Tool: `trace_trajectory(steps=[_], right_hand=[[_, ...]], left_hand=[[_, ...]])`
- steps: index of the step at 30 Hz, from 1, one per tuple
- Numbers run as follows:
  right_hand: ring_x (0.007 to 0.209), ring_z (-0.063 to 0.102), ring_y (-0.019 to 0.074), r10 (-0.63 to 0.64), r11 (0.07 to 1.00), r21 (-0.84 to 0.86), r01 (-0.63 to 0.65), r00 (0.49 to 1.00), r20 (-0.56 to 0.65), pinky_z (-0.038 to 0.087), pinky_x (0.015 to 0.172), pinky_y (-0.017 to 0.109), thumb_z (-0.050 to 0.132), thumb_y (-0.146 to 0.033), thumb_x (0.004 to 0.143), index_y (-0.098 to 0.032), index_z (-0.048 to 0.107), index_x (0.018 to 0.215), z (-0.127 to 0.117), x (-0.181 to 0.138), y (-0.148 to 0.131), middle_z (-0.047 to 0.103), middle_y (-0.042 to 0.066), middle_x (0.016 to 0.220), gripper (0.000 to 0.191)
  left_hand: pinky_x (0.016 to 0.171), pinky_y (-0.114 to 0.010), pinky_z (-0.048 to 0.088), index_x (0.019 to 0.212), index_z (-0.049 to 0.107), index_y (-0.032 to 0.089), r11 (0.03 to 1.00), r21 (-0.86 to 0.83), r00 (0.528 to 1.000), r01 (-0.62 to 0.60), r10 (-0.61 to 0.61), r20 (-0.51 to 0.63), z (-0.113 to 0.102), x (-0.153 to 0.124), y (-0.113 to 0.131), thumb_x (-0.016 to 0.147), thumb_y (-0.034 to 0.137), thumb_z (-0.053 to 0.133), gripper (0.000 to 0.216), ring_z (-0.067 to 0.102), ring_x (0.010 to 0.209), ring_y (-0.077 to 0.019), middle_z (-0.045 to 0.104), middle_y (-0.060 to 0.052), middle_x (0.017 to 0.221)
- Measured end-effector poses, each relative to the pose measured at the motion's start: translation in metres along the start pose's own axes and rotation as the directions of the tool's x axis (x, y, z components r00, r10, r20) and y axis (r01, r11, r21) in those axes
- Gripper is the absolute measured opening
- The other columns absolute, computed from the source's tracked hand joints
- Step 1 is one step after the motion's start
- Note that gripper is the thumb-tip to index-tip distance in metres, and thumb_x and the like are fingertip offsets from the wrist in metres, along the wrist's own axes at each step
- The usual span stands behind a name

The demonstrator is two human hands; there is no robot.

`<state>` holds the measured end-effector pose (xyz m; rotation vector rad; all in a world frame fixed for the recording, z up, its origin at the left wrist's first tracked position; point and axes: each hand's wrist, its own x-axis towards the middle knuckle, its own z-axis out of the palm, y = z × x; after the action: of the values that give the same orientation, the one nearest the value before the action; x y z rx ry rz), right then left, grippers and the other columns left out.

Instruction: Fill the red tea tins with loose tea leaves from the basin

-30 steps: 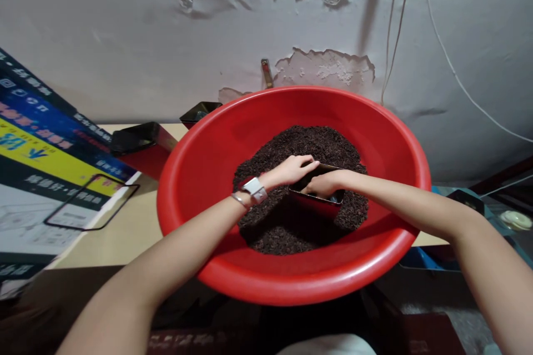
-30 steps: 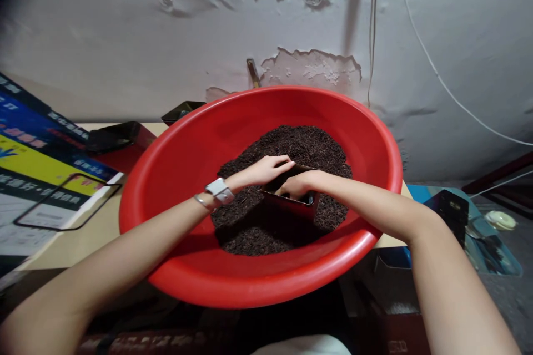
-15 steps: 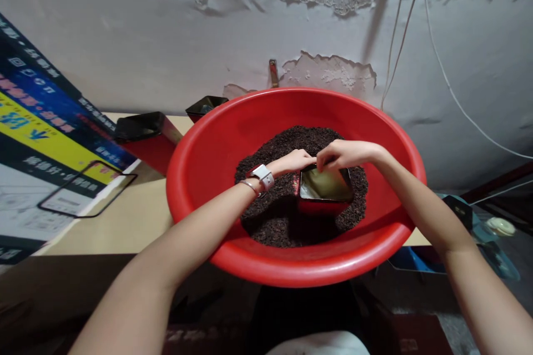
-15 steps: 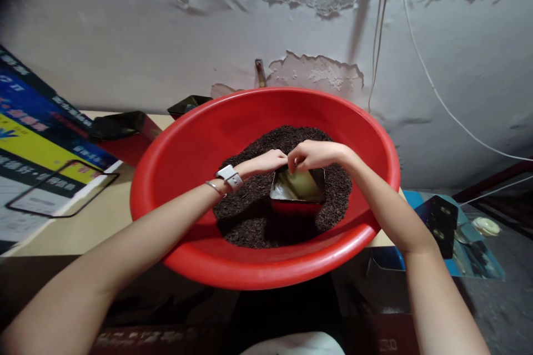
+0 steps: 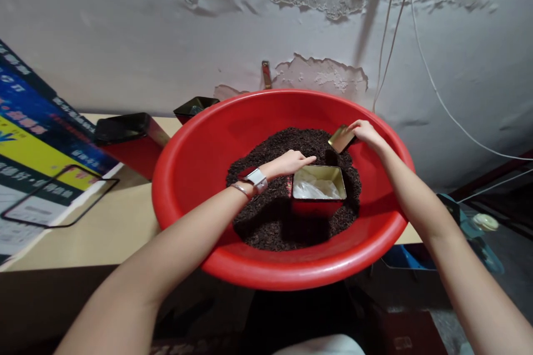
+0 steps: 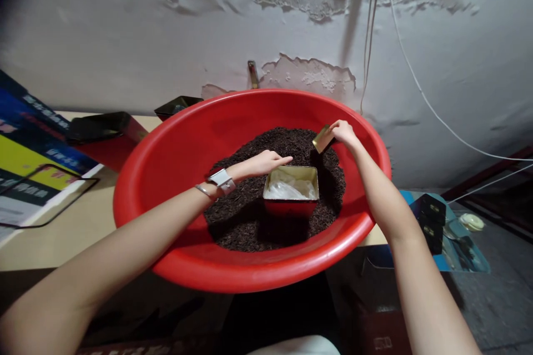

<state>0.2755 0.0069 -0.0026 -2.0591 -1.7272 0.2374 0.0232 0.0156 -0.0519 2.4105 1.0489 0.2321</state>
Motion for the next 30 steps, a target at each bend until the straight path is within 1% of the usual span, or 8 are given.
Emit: trace_trajectory(steps=[7,8,10,12,15,19,25,30], right_hand=[[0.089,0.065,0.0201,-0.219,0.968,0.162,0.194,0.963,0.157,0.052,0.075,0.028,0.051,-0.026,0.084,-0.011,0.065,0.102,-0.004,-0.020,-0.031,0.069,0.014,0.100,0.028],[0.084,0.066,0.0181,-0.322,0.933,0.263,0.244,0.894,0.312,0.052,0.072,0.026,0.049,-0.026,0.085,-0.010,0.064,0.102,-0.004,-0.027,-0.043,0.069,0.013,0.097,0.027],[0.077,0.068,0.0165,-0.468,0.883,0.361,0.299,0.596,0.653,0.052,0.065,0.024,0.049,-0.024,0.086,-0.011,0.064,0.106,0.002,-0.048,-0.066,0.071,0.010,0.092,0.028],[0.075,0.068,0.0171,-0.412,0.863,0.225,0.451,0.374,0.830,0.051,0.064,0.025,0.051,-0.018,0.084,-0.014,0.062,0.119,0.014,-0.069,-0.085,0.071,0.009,0.094,0.037],[0.091,0.067,0.0222,-0.348,0.705,-0.082,0.704,0.445,0.825,0.050,0.069,0.028,0.054,-0.011,0.081,-0.019,0.051,0.136,0.039,-0.089,-0.098,0.068,0.012,0.111,0.056],[0.097,0.066,0.0259,-0.271,0.609,-0.318,0.727,0.567,0.778,0.047,0.067,0.029,0.048,-0.013,0.085,-0.012,0.064,0.120,0.055,-0.088,-0.094,0.066,0.018,0.113,0.039],[0.073,0.063,0.0149,-0.440,0.648,-0.209,0.732,0.584,0.682,0.038,0.063,0.024,0.052,-0.014,0.079,-0.015,0.073,0.090,0.011,-0.078,-0.093,0.072,0.006,0.082,0.023],[0.062,0.054,0.0096,-0.522,0.766,-0.166,0.621,0.752,0.403,0.035,0.061,0.021,0.058,-0.014,0.076,-0.015,0.072,0.080,-0.028,-0.078,-0.090,0.068,0.002,0.068,0.015]], left_hand=[[0.053,-0.026,0.020,0.052,0.047,0.017,0.993,0.003,0.989,-0.118,0.118,0.094,-0.008,-0.005,-0.005,0.079,0.069,0.043,0.059,0.026,0.052,-0.0102,0.032,0.002,0.053],[0.053,-0.026,0.019,0.052,0.047,0.017,0.994,0.004,0.989,-0.107,0.106,0.102,-0.009,-0.005,-0.006,0.078,0.068,0.044,0.058,0.026,0.053,-0.0101,0.032,0.003,0.053],[0.053,-0.026,0.019,0.052,0.048,0.016,0.998,0.001,0.989,-0.070,0.070,0.128,-0.012,-0.005,-0.007,0.078,0.065,0.044,0.055,0.026,0.053,-0.0103,0.031,0.002,0.053],[0.053,-0.027,0.018,0.053,0.050,0.017,0.999,-0.015,0.986,-0.048,0.049,0.161,-0.014,-0.006,-0.007,0.077,0.064,0.046,0.054,0.025,0.053,-0.0106,0.031,0.002,0.053],[0.052,-0.028,0.017,0.049,0.043,0.018,0.999,-0.033,0.986,-0.034,0.039,0.161,-0.016,-0.008,-0.006,0.080,0.064,0.042,0.055,0.022,0.051,-0.0104,0.027,0.003,0.052],[0.050,-0.028,0.018,0.043,0.037,0.019,1.000,-0.005,0.997,0.005,-0.004,0.072,-0.014,-0.008,-0.005,0.087,0.058,0.037,0.058,0.021,0.046,-0.0099,0.023,0.003,0.046],[0.064,-0.025,0.037,0.075,0.070,0.014,0.990,-0.104,0.928,-0.091,0.047,-0.369,-0.019,-0.010,0.004,0.090,0.047,0.039,0.048,0.057,0.066,-0.0150,0.067,-0.004,0.068],[0.072,-0.025,0.043,0.084,0.070,0.014,0.958,-0.154,0.887,-0.241,0.153,-0.436,-0.025,-0.019,0.022,0.090,0.050,0.046,0.044,0.061,0.077,-0.0159,0.071,-0.004,0.083]])
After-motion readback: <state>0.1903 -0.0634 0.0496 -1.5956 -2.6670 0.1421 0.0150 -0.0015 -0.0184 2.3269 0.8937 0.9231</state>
